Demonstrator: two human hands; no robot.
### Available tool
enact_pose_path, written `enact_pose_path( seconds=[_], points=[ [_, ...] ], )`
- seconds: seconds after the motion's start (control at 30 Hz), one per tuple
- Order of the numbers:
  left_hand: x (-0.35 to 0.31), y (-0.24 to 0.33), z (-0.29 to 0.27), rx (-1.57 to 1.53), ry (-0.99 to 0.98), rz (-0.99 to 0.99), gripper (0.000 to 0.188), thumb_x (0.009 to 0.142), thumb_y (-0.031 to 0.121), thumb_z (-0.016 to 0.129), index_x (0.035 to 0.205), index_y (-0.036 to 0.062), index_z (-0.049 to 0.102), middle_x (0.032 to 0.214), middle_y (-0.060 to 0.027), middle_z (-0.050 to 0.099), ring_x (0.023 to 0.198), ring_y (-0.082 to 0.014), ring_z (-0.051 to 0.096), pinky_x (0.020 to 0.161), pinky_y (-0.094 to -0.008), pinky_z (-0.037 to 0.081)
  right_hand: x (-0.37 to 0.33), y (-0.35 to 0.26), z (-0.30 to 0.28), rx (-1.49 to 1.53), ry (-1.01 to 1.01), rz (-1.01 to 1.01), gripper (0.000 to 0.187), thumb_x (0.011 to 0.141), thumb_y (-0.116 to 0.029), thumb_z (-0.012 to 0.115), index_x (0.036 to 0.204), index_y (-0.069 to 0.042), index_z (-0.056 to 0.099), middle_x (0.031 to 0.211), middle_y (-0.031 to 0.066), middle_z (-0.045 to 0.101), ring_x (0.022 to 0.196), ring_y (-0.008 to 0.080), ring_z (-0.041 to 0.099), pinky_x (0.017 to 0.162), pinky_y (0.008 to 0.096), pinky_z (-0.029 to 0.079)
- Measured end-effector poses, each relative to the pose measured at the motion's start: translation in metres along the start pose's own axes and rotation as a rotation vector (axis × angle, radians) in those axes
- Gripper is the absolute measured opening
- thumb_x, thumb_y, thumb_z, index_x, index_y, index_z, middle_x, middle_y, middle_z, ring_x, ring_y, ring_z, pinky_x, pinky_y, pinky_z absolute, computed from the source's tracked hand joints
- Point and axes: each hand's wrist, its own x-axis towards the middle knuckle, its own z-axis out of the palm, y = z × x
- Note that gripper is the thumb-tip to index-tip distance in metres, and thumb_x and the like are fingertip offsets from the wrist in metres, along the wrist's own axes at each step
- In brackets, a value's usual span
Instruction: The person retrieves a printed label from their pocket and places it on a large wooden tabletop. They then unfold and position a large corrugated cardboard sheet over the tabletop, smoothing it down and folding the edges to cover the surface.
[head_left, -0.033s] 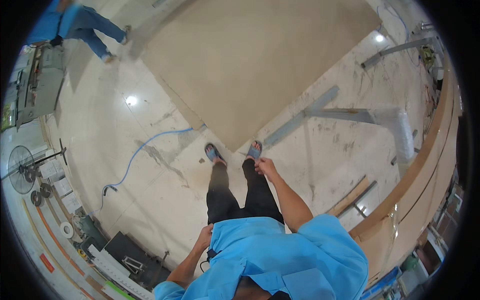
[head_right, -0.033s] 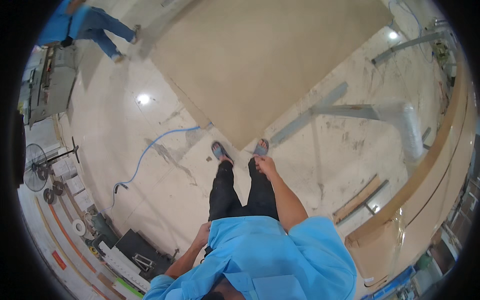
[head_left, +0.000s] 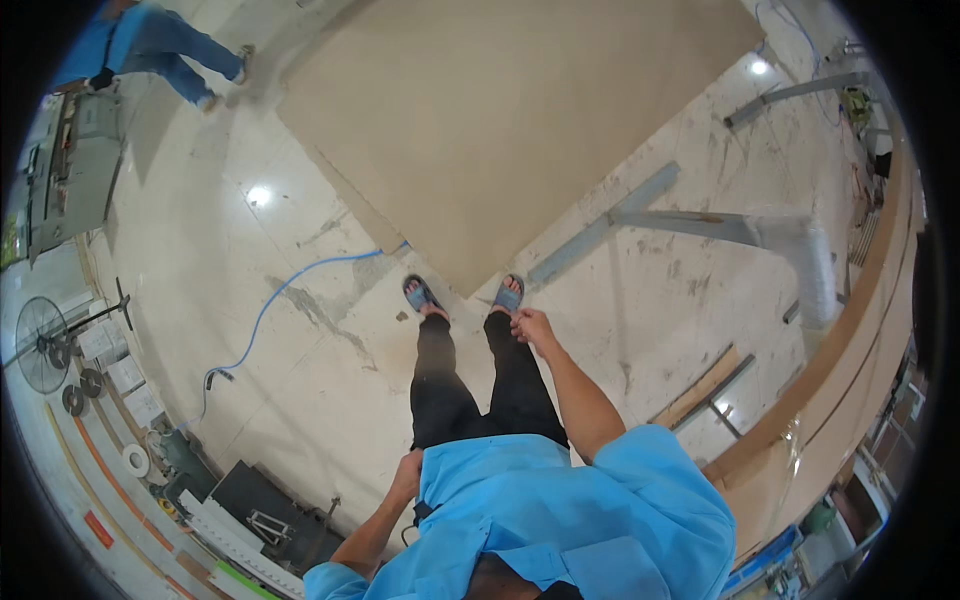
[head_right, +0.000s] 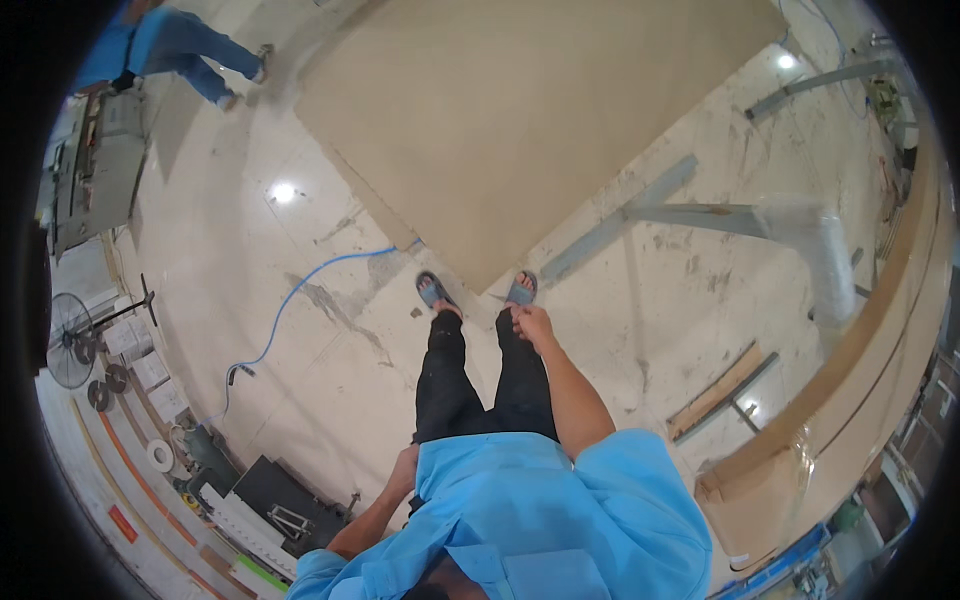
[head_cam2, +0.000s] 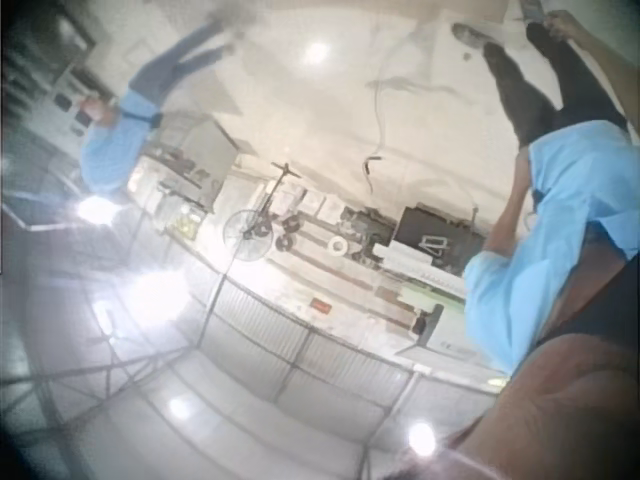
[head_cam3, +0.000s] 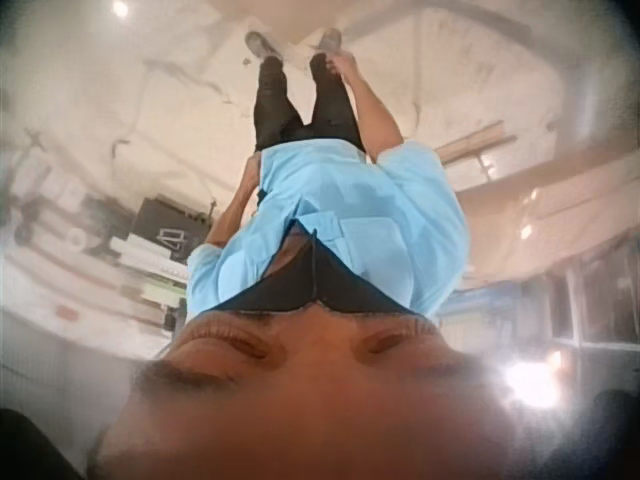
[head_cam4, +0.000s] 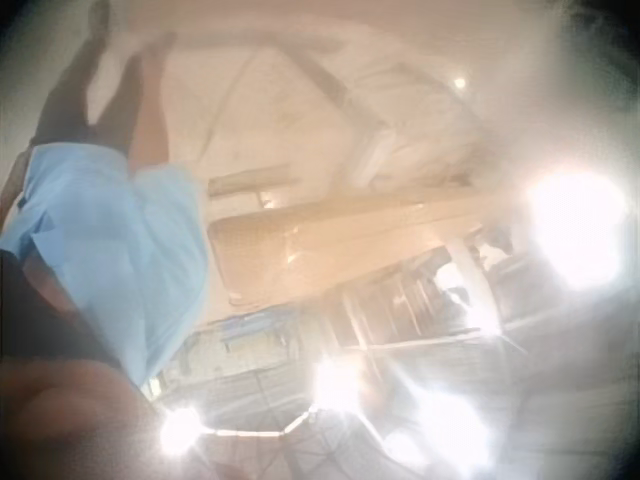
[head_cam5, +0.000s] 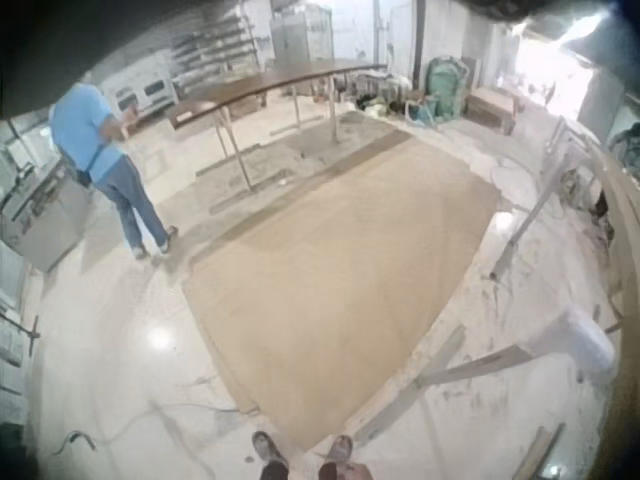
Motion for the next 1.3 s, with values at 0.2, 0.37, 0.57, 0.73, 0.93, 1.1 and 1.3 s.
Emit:
enact_pose_path(
  seconds=[0.2,0.37,0.57,0.73,0.93,1.1,1.3],
  points=[
    [0.039,-0.062,0.011,-0.243,-0.137,-0.241,0.038,0.095,0.032,0.048,0.111,-0.0003,0.06,0.107,-0.0267,0.063,0.1,-0.0361,0.06,0.086,-0.0397,0.049,0.137,0.035,-0.014,0.174,0.137,0.099,0.022,0.089,-0.025,0.063,0.101,-0.007,0.061,0.084,0.0029,0.064,0.072,0.0151,0.063,0.062,0.031,0.051],
    [0.229,-0.04,-0.016,-0.095,-0.043,-0.176,0.037,0.095,0.031,0.049,0.111,-0.0003,0.061,0.107,-0.027,0.063,0.1,-0.0367,0.06,0.086,-0.0399,0.049,0.275,0.058,-0.014,0.341,0.172,0.105,0.029,0.089,-0.032,0.063,0.102,-0.007,0.059,0.088,0.0053,0.063,0.076,0.0196,0.064,0.066,0.0349,0.051],
    [0.521,-0.003,-0.051,0.017,0.234,0.004,0.037,0.095,0.031,0.049,0.11,-0.0003,0.061,0.107,-0.0273,0.063,0.1,-0.0373,0.061,0.085,-0.0402,0.049,0.47,0.127,-0.003,0.359,0.399,0.312,0.025,0.086,-0.026,0.068,0.1,-0.007,0.059,0.092,0.0096,0.062,0.079,0.0218,0.062,0.071,0.0388,0.051],
    [0.591,-0.004,-0.069,0.021,0.29,-0.006,0.037,0.094,0.031,0.049,0.109,-0.0003,0.061,0.106,-0.0276,0.063,0.1,-0.0379,0.061,0.085,-0.0405,0.049,0.541,0.155,0.04,0.519,0.911,-0.124,0.025,0.083,-0.025,0.073,0.095,-0.007,0.062,0.083,0.0079,0.06,0.061,0.0212,0.056,0.058,0.0361,0.048],
    [0.581,-0.018,-0.077,0.05,0.264,0.023,0.037,0.094,0.031,0.05,0.109,-0.0003,0.062,0.106,-0.028,0.063,0.099,-0.0386,0.061,0.085,-0.0408,0.049,0.483,0.101,0.039,1.028,0.406,0.079,0.041,0.088,-0.026,0.07,0.122,-0.007,0.057,0.117,0.0084,0.061,0.102,0.0281,0.059,0.088,0.0414,0.049],
    [0.496,-0.013,-0.099,0.085,0.177,0.078,0.036,0.093,0.031,0.05,0.108,-0.0003,0.062,0.106,-0.0282,0.063,0.099,-0.0392,0.061,0.085,-0.0411,0.049,0.352,-0.02,0.051,0.938,0.192,-0.124,0.043,0.093,-0.019,0.063,0.131,-0.003,0.051,0.126,0.0111,0.059,0.113,0.0263,0.058,0.094,0.0392,0.049],
    [0.347,0.023,-0.177,0.108,0.088,0.173,0.036,0.093,0.031,0.05,0.107,-0.0003,0.062,0.106,-0.0286,0.063,0.099,-0.0399,0.061,0.084,-0.0414,0.049,0.138,-0.255,0.046,0.587,0.201,-0.487,0.029,0.088,-0.013,0.062,0.108,0.007,0.062,0.102,0.0146,0.067,0.088,0.0247,0.065,0.075,0.0376,0.052]
  ],
)
